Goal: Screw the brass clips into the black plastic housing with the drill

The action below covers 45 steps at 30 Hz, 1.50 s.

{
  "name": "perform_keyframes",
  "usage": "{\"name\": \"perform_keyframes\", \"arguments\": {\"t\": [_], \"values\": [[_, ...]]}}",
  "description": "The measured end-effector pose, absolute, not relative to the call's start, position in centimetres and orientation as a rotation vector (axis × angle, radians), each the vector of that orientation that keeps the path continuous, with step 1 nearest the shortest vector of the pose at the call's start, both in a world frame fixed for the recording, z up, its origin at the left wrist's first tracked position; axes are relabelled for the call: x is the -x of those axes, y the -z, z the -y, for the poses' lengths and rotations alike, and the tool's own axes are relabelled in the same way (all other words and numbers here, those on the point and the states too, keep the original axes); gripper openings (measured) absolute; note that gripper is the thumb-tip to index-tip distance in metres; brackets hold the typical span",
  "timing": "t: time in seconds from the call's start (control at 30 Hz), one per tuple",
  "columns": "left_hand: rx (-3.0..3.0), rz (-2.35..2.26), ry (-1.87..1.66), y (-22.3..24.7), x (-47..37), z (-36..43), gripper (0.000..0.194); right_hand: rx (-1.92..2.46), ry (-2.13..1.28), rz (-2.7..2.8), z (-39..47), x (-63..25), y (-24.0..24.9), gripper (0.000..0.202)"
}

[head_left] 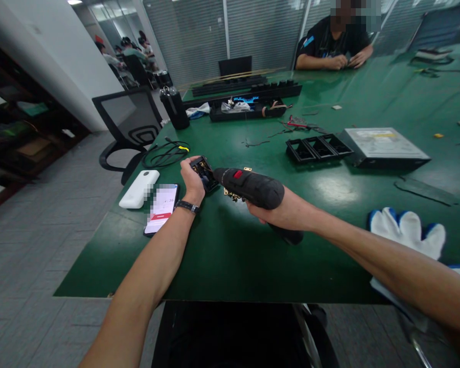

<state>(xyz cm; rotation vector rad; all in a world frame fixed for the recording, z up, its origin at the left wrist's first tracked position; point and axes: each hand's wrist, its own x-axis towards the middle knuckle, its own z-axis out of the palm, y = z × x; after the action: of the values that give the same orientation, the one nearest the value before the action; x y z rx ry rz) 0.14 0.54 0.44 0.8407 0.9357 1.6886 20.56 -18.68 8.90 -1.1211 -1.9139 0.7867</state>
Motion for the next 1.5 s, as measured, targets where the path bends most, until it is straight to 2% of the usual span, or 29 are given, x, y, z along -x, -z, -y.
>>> {"name": "perform_keyframes", "arguments": {"t": [0.37, 0.67, 0.9, 1.07, 1.27, 1.5], "values": [[-0.849, -0.939, -1.677, -0.33, -0.06, -0.5, 0.037, 1.092, -0.787, 1.923, 18.61, -20.7, -8.73, 0.059], [-0.847, -0.947, -1.683, -0.35, -0.08, -0.54, 0.038, 1.113, -0.818, 1.921, 18.48, -20.7, -8.52, 0.058], [-0.841, -0.939, -1.681, -0.41, -0.13, -0.42, 0.038, 1.112, -0.822, 1.907, 18.59, -20.71, -8.73, 0.048], [-0.836, -0.934, -1.67, -0.45, -0.09, -0.36, 0.037, 1.104, -0.827, 1.899, 18.7, -20.76, -8.76, 0.056], [-0.831, -0.939, -1.669, -0.52, -0.14, -0.34, 0.037, 1.101, -0.824, 1.911, 18.66, -20.75, -8.66, 0.051], [-0.854, -0.937, -1.669, -0.53, -0.13, -0.32, 0.038, 1.114, -0.805, 1.91, 18.71, -20.63, -8.84, 0.056]]}}
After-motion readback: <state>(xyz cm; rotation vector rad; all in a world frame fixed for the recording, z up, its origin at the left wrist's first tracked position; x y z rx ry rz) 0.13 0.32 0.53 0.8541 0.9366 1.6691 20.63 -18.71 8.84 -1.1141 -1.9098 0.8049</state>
